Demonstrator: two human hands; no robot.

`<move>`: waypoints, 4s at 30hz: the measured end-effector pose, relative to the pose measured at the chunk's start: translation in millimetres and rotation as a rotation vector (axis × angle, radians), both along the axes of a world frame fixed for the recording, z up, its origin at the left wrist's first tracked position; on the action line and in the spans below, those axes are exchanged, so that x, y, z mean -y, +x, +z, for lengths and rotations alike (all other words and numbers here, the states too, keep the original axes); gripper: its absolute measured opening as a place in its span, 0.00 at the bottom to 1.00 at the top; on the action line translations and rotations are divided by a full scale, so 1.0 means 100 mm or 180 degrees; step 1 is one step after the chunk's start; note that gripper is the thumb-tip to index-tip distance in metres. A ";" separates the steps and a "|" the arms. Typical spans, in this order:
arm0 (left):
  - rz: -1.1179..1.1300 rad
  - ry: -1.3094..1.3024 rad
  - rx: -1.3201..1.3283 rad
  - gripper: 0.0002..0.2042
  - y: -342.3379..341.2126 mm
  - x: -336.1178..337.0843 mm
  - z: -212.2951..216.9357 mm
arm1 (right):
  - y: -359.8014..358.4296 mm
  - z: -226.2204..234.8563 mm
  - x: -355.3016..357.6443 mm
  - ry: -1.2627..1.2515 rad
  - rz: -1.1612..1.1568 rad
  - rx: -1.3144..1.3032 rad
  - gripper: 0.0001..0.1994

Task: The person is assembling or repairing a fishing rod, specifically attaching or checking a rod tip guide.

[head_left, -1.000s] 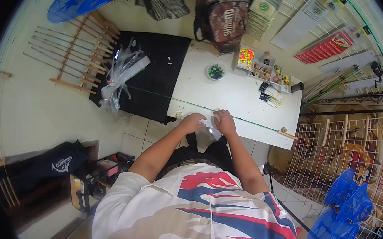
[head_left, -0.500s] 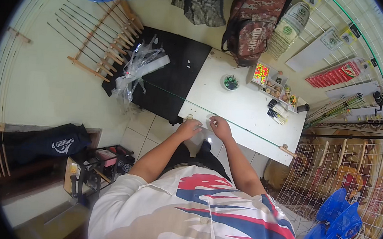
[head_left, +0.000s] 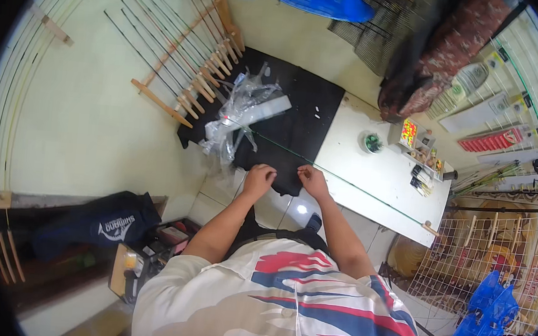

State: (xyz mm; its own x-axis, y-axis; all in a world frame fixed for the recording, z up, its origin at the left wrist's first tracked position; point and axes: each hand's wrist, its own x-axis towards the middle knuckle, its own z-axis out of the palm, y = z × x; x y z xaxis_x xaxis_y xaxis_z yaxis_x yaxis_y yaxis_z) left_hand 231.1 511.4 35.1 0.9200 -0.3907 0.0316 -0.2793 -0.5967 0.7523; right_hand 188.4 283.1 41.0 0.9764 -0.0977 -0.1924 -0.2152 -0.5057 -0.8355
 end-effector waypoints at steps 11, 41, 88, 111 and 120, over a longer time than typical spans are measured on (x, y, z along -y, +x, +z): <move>0.1075 0.0822 0.0501 0.09 0.92 -0.93 -0.14 | 0.48 0.06 -1.02 0.0729 -0.0412 0.0158 0.09; 0.0872 0.0277 0.0833 0.07 1.07 -1.09 0.08 | 0.94 -0.14 -1.09 -0.2217 -0.0643 0.0278 0.16; -0.1398 0.1083 0.1609 0.15 1.24 -0.14 -0.23 | 0.75 -0.21 -0.48 -0.1824 -0.0442 0.0787 0.07; -0.0802 0.2347 0.0765 0.13 0.84 0.32 -0.25 | -0.93 -0.31 1.21 -0.2827 -0.1169 -0.0504 0.12; -0.2031 0.1052 0.1311 0.18 0.09 1.40 -0.28 | -1.02 -0.44 1.47 -0.2528 -0.0522 0.0307 0.08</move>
State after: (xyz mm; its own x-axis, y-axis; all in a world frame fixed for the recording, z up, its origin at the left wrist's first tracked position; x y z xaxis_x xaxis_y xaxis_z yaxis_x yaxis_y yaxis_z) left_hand 240.1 371.5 7.1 0.4580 -0.8822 0.1095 -0.8541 -0.4026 0.3293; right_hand 86.5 135.7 -2.5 0.9466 -0.3126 0.0786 -0.2833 -0.9232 -0.2598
